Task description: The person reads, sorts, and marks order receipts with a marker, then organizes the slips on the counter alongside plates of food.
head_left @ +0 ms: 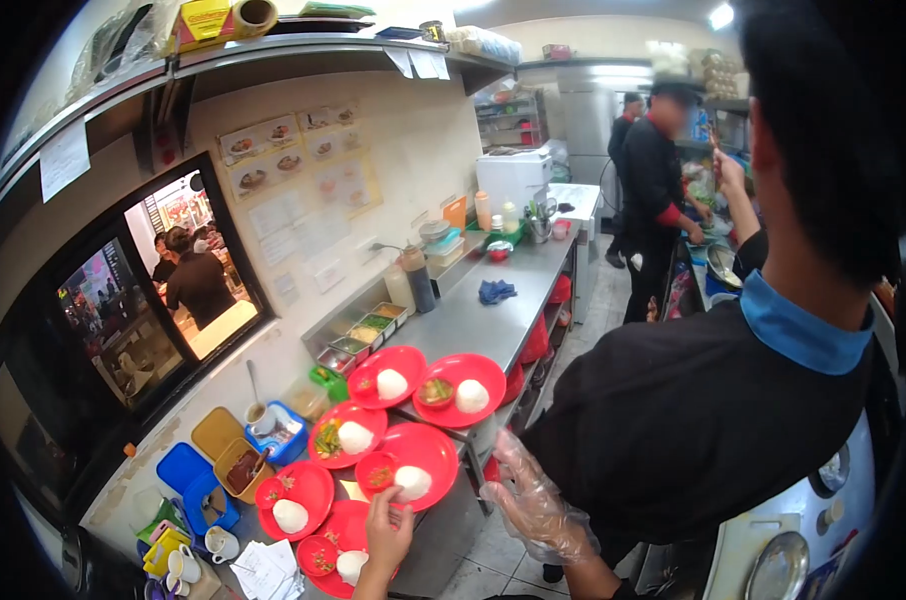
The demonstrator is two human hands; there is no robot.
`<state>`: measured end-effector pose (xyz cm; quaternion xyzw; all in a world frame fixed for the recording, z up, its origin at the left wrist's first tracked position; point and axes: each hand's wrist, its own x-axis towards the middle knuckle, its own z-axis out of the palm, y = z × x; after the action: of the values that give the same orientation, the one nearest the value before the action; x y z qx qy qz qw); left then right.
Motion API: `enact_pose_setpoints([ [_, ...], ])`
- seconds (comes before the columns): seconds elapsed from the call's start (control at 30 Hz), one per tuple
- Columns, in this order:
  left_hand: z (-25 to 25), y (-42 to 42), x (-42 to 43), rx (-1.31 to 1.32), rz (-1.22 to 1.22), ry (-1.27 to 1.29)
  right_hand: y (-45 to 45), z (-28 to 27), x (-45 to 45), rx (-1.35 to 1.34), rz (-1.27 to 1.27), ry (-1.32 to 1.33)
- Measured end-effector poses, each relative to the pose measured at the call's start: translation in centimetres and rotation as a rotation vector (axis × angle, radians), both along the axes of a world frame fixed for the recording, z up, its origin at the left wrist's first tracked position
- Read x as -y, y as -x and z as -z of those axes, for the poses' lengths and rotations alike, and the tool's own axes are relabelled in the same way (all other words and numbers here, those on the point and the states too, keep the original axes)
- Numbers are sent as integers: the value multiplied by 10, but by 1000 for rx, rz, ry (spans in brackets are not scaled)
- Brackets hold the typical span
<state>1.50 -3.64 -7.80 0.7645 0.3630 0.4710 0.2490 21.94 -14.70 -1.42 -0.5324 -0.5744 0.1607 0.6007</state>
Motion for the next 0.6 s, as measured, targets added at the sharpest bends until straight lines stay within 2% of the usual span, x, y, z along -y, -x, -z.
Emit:
enact_pose_setpoints([
  [0.17, -3, -42, -5, -133, 145, 10, -30, 8, 11, 74, 49, -76],
  [0.23, -2, -52, -10, -151, 171, 15, -36, 4, 16, 197, 73, -72],
  [0.4, -3, -59, -12, -138, 184, 23, -37, 15, 17, 153, 106, 10],
  [0.5, -6, -48, -12, -166, 173, 17, -31, 24, 10, 84, 148, 61],
  [0.57, -7, -36, -14, -174, 168, 33, -20, 34, 3, -234, 123, 4],
  [0.6, -5, -30, -17, -173, 164, 32, -17, 38, 2, -233, 119, 4],
])
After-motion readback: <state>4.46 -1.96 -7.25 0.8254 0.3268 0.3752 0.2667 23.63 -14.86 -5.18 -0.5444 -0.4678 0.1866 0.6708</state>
